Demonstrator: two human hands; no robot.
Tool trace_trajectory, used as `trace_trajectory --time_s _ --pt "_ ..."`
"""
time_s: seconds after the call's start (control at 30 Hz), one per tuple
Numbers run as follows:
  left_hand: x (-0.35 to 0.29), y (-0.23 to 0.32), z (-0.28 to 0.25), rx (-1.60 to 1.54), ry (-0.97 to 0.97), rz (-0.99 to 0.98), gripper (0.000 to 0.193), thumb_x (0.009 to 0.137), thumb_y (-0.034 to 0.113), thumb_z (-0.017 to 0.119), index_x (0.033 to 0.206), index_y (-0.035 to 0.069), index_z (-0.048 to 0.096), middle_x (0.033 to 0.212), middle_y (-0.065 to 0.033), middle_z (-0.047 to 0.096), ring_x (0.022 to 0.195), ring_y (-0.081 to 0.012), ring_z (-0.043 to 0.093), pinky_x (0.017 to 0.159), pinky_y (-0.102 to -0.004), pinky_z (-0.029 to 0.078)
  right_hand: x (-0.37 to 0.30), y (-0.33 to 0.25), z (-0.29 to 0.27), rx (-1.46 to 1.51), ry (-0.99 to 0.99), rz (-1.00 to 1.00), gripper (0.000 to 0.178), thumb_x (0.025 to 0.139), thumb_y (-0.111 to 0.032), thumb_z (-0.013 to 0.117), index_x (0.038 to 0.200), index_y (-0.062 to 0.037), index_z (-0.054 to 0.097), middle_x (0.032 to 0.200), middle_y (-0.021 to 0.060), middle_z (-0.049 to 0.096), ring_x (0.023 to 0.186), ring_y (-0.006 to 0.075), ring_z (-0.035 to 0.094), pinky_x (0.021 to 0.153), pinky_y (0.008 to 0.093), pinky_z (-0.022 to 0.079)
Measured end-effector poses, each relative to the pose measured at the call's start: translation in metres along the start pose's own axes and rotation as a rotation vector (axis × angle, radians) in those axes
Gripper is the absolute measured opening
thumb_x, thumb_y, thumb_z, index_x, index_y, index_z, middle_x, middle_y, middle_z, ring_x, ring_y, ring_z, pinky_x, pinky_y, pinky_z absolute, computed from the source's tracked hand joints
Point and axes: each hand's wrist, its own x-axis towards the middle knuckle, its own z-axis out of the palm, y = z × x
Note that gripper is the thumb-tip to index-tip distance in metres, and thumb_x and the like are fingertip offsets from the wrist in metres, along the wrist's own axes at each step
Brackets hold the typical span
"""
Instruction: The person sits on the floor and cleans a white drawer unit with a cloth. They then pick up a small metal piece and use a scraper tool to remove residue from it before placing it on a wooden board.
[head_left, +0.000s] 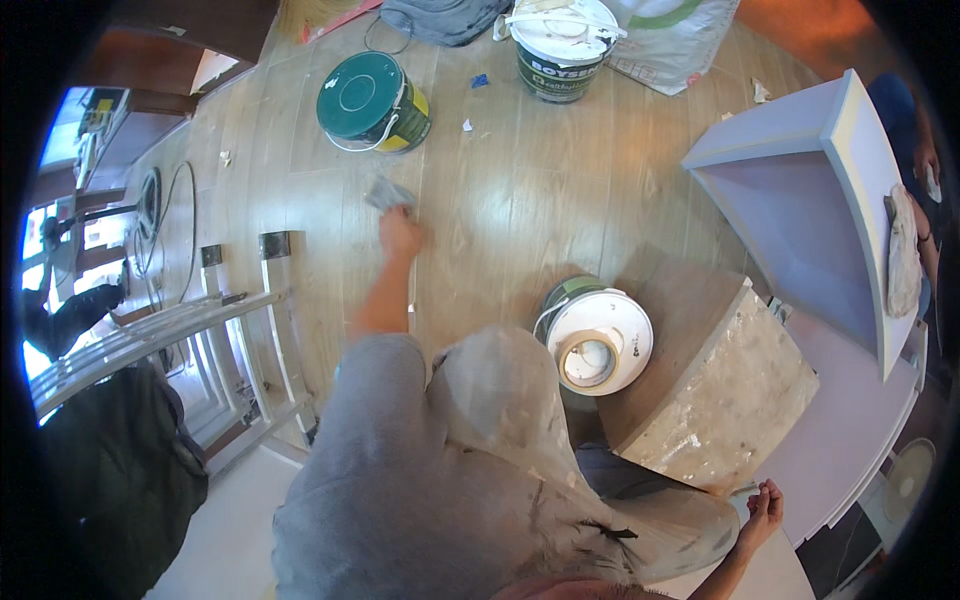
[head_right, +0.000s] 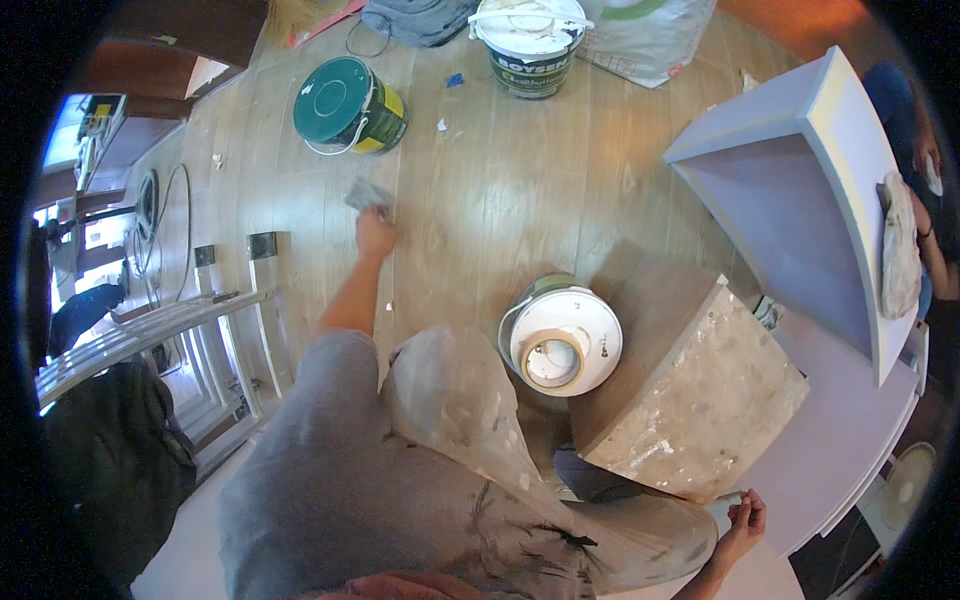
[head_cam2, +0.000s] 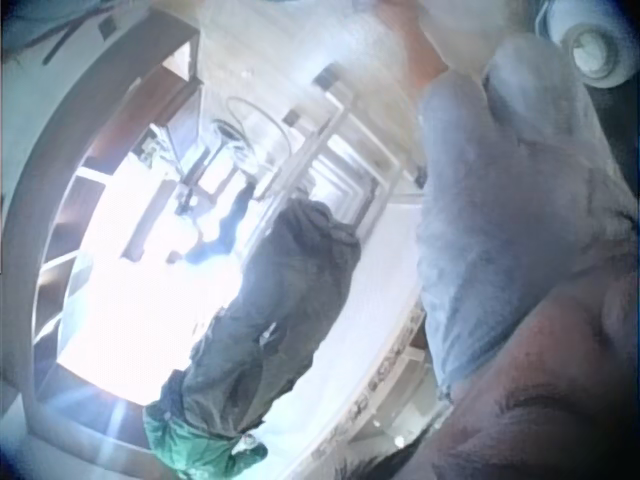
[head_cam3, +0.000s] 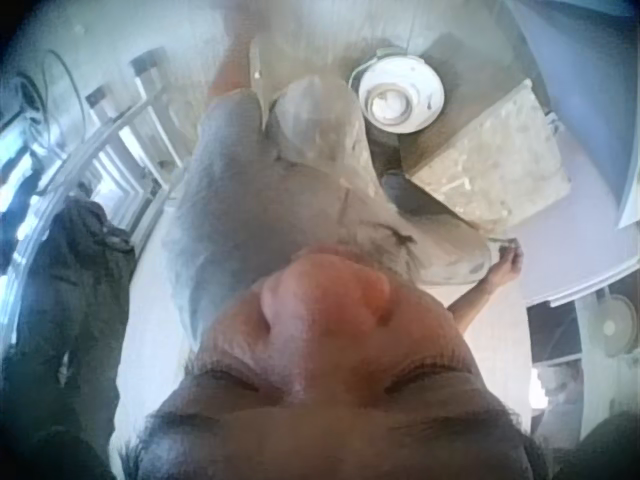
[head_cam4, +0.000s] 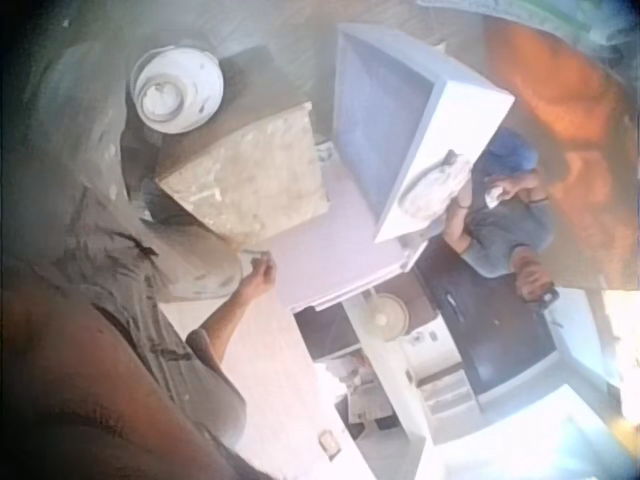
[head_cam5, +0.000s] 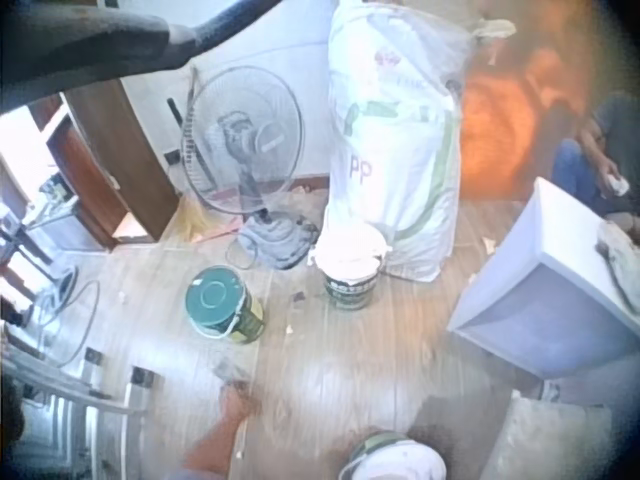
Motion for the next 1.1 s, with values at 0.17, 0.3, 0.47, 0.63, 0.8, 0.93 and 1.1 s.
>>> trace_trajectory --time_s 0.17,0.3,0.47,0.63,0.8,0.93,1.1 --pt "-0.091 0.020 0.013 -0.194 0.002 -0.091 0.037 0.084 0.021 0.071 0.117 0.003 0.067 0.118 -0.0148 0.062 0.110 -0.0347 0.058 0.097 -0.0435 0.049 0.001 -0.007 0.009 -0.083 -0.004 -0.132 0.025 0.097 -0.021 0.067 0.110 0.0011 0.069 0.095 0.0044 0.068 0.077 0.0098 0.055 0.068 0.0241 0.046" --pt "-0.115 0.010 0.008 -0.025 0.060 0.069 0.036 0.085 0.020 0.072 0.116 0.002 0.066 0.120 -0.0162 0.061 0.111 -0.0352 0.056 0.097 -0.0435 0.049 0.013 -0.054 0.040 -0.078 0.001 -0.209 0.024 0.098 -0.019 0.066 0.109 0.0011 0.069 0.095 0.0044 0.067 0.080 0.0106 0.056 0.071 0.0250 0.046" --pt "-0.122 0.022 -0.011 -0.012 -0.053 0.137 0.033 0.086 0.017 0.069 0.114 0.000 0.066 0.123 -0.0190 0.058 0.114 -0.0369 0.056 0.096 -0.0446 0.050 0.018 -0.094 0.088 0.039 -0.111 -0.334 0.018 0.098 -0.012 0.065 0.109 0.0011 0.070 0.095 0.0047 0.067 0.079 0.0105 0.056 0.072 0.0242 0.047" --pt "-0.137 0.004 0.021 0.210 -0.062 0.219 0.030 0.084 0.014 0.067 0.111 0.000 0.066 0.113 -0.0197 0.064 0.106 -0.0396 0.062 0.089 -0.0464 0.053 0.033 -0.073 0.104 0.088 -0.124 -0.427 0.015 0.098 -0.008 0.063 0.106 0.0009 0.071 0.095 0.0048 0.067 0.078 0.0099 0.056 0.069 0.0245 0.047" --pt "-0.160 -0.022 0.006 -0.285 0.306 -0.120 0.022 0.088 0.012 0.068 0.105 -0.002 0.067 0.089 -0.0157 0.069 0.081 -0.0361 0.068 0.074 -0.0424 0.057 0.051 -0.047 0.091 -0.026 -0.188 -0.481 0.020 0.099 -0.014 0.064 0.110 0.0012 0.070 0.099 0.0041 0.068 0.082 0.0079 0.057 0.070 0.0231 0.045" --pt "-0.189 -0.045 -0.057 -1.237 0.180 -0.391 0.018 0.094 0.009 0.065 0.109 -0.001 0.066 0.088 -0.0079 0.067 0.081 -0.0221 0.067 0.072 -0.0340 0.057 0.035 -0.070 0.095 0.202 -0.183 -0.527 0.016 0.097 -0.013 0.067 0.106 -0.0008 0.072 0.093 0.0014 0.068 0.076 0.0056 0.053 0.066 0.0209 0.041" --pt "-0.270 -0.044 -0.212 -1.630 -0.017 -0.046 0.025 0.096 0.003 0.061 0.121 0.003 0.058 0.095 -0.0049 0.065 0.086 -0.0156 0.064 0.082 -0.0335 0.056 -0.004 -0.081 0.065 0.392 -0.194 -0.678 0.015 0.096 -0.011 0.068 0.106 -0.0011 0.072 0.091 0.0005 0.068 0.074 0.0055 0.053 0.065 0.0211 0.042"
